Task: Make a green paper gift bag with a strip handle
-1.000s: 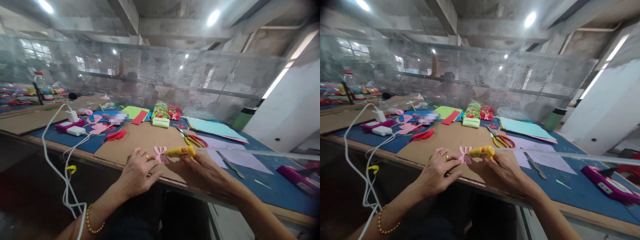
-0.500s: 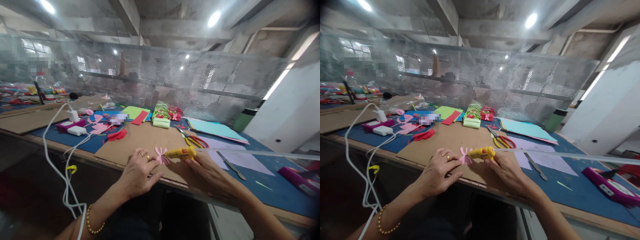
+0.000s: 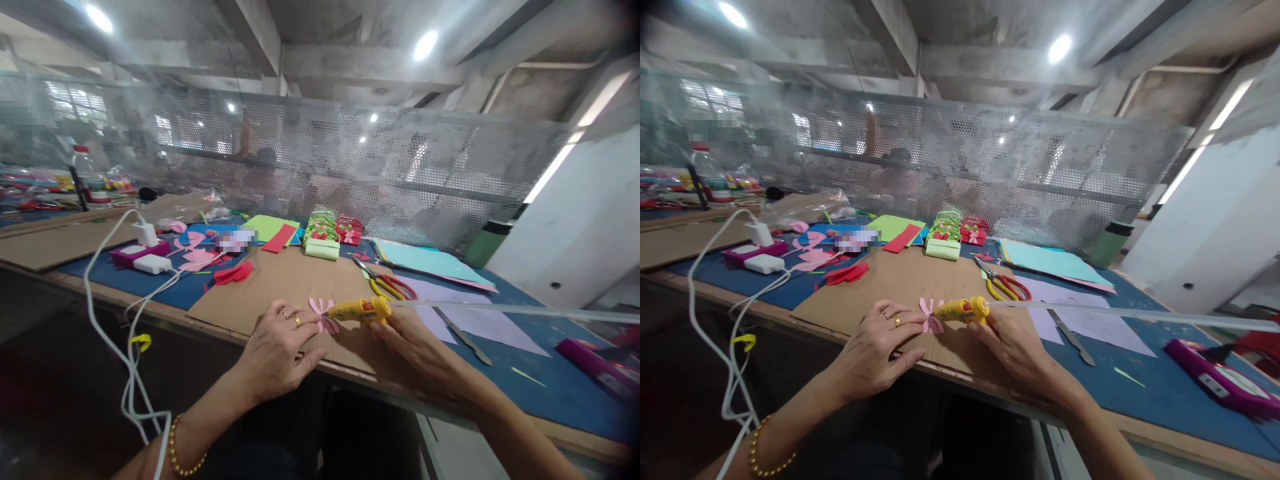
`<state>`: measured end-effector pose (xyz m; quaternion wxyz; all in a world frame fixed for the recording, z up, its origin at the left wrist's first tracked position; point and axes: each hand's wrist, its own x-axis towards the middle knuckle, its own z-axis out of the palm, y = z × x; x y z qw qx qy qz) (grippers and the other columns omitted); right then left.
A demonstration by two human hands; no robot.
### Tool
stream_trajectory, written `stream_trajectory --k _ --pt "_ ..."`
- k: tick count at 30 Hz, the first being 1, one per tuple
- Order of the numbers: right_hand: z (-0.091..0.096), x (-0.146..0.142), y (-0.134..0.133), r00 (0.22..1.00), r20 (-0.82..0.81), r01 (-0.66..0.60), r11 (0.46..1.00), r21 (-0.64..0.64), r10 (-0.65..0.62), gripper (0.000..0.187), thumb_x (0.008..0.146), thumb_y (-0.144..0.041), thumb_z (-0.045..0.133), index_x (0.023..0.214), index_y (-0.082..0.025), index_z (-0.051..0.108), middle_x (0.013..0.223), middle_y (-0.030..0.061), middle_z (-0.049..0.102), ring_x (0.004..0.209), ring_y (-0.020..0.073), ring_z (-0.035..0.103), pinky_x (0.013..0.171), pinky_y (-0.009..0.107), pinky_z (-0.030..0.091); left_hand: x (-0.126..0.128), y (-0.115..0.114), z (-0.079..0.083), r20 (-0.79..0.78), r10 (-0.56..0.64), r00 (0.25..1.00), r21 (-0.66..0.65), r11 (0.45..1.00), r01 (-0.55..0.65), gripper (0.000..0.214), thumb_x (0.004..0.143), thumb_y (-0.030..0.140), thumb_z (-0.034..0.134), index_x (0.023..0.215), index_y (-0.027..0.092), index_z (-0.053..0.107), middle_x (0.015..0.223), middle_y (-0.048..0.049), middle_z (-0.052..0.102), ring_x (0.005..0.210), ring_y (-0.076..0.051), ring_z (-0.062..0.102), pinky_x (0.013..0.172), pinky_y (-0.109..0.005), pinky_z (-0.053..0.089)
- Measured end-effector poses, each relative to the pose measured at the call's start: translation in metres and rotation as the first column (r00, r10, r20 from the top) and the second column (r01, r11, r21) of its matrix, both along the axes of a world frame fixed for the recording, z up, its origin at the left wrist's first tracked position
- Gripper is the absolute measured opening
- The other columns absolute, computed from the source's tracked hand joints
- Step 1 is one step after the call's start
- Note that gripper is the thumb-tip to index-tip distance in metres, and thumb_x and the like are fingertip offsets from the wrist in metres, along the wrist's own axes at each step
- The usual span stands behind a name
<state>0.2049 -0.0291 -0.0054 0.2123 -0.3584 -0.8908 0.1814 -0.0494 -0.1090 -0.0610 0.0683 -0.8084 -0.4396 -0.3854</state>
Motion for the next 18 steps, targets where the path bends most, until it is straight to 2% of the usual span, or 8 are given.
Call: stream_trajectory --k 3,9,15,18 --pt "-0.0002 0.0013 -0.0008 0.998 0.041 0.053 0.998 0.023 -0.053 0.043 0.102 -0.054 0.037 0.092 -0.022 0.064 0.084 0.0044 0.067 0.072 0.0197 0.056 0.068 0.033 0.045 0.0007 0.0015 0.0016 -0.025 0.002 1.000 -0.026 1.000 -0.003 0.022 0.093 0.031 0.062 0.113 0.020 0.064 0.114 -0.0063 0.073 0.111 -0.027 0.060 0.100 -0.048 0.035" --pt "-0.0044 0.0042 0.0010 0.997 0.025 0.079 0.997 0.011 -0.080 0.044 0.101 -0.058 0.038 0.094 -0.022 0.064 0.089 0.0059 0.068 0.077 0.0210 0.058 0.070 0.034 0.048 0.0008 0.0010 0.0030 -0.059 0.018 0.998 -0.051 0.998 -0.021 0.024 0.094 0.033 0.060 0.115 0.020 0.063 0.113 -0.0084 0.071 0.110 -0.028 0.060 0.102 -0.048 0.035" --pt "-0.0067 0.0049 0.0025 0.997 0.020 0.077 0.997 0.022 -0.077 0.045 0.101 -0.057 0.038 0.087 -0.023 0.062 0.078 0.0033 0.063 0.068 0.0185 0.052 0.063 0.032 0.045 0.0003 -0.0002 0.0031 -0.058 0.024 0.998 -0.060 0.998 -0.027 0.025 0.094 0.033 0.061 0.114 0.019 0.064 0.112 -0.0085 0.071 0.109 -0.028 0.059 0.102 -0.049 0.035" --pt "-0.0063 0.0037 0.0026 0.998 0.011 0.069 0.998 -0.016 -0.068 0.045 0.101 -0.058 0.037 0.088 -0.022 0.061 0.079 0.0030 0.062 0.067 0.0178 0.050 0.063 0.032 0.043 -0.0009 0.0004 0.0038 -0.045 0.016 0.999 -0.061 0.998 -0.018 0.024 0.093 0.033 0.061 0.113 0.020 0.064 0.112 -0.0077 0.071 0.108 -0.028 0.059 0.100 -0.048 0.036"
